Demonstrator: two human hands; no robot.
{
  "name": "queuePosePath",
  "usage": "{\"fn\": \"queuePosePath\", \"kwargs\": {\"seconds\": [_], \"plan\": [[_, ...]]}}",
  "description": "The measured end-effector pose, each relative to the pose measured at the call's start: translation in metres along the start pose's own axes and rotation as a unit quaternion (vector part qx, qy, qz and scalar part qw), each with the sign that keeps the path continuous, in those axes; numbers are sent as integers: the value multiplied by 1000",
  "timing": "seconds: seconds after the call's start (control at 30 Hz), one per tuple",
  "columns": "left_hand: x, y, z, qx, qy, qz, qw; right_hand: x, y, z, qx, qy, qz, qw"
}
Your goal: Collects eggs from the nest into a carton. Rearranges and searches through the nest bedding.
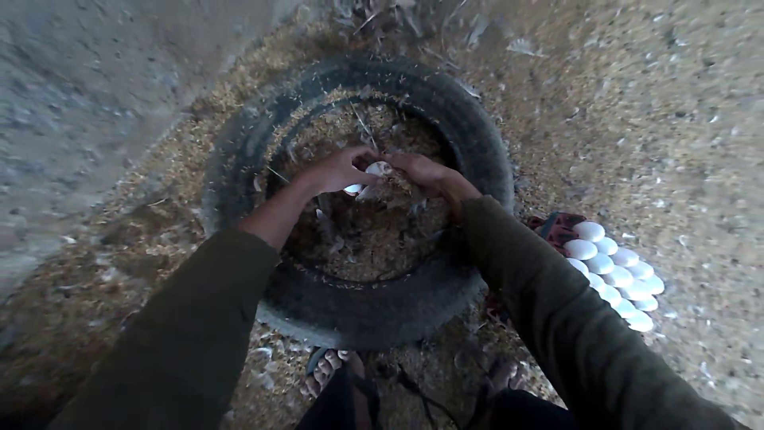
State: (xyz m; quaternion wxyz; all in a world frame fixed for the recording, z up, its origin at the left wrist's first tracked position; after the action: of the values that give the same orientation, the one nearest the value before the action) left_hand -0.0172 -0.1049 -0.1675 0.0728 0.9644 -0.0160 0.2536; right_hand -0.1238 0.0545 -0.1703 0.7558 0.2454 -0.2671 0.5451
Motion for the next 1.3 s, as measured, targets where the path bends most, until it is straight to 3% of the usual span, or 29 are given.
{"fn": "queuePosePath", "kwargs": {"seconds": [0.13, 0.3, 0.4, 0.53, 0.6, 0.67, 0.73, 0.8, 0.87, 0.93, 0.97, 1.03, 1.1, 1.17, 1.23, 1.3], "plan": [[9, -2, -8, 83, 13, -1, 996, 7, 9, 4, 29, 47, -28, 998], [13, -6, -16, 98, -8, -8, 995, 15, 9, 12, 28, 77, -141, 987], [17, -7, -18, 117, -15, -10, 993, 27, 17, 20, 55, 96, -158, 981], [23, 10, -12, 85, 15, -49, 995, 33, 26, 12, -48, 117, -166, 978], [20, 26, 4, 47, 58, -74, 994, 32, 23, -4, 57, 74, -199, 975], [15, 42, 21, -17, 96, -94, 991, 31, 15, -20, 306, 16, -188, 933], [13, 51, 26, -72, 127, -98, 984, 43, 12, -9, 407, 20, -171, 897], [21, 44, 19, -45, 125, -94, 987, 64, 11, 14, 378, 90, -207, 898], [23, 36, 2, 30, 119, -94, 988, 77, 19, 32, 250, 169, -271, 914], [25, 27, -13, 101, 131, -65, 984, 81, 22, 37, 104, 202, -284, 932], [24, 23, -16, 122, 132, -45, 983, 77, 20, 32, 90, 196, -272, 938], [24, 12, -16, 162, 131, -18, 978, 66, 13, 12, 288, 105, -218, 927], [25, 3, -21, 168, 124, 1, 978, 61, 6, -1, 418, 72, -201, 883], [29, -12, -33, 166, 123, -4, 978, 78, 6, 10, 399, 133, -230, 878], [35, -28, -43, 151, 123, -7, 981, 104, -8, 24, 287, 222, -212, 907], [35, -39, -61, 125, 107, -28, 986, 114, -10, 35, 233, 300, -203, 902]]}}
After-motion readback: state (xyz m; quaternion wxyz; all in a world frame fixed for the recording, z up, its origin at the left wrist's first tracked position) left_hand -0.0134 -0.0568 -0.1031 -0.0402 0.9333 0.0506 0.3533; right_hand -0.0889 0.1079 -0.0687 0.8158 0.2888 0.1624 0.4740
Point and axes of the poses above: each hand's wrist, its own x-axis away from the middle knuckle, its own y-axis out of the back of the hand, z = x × y, the point moved 3 cm from there along -x, towards the middle knuckle, and after that the axes turned 9 degrees about x, right-handed, at the moved point
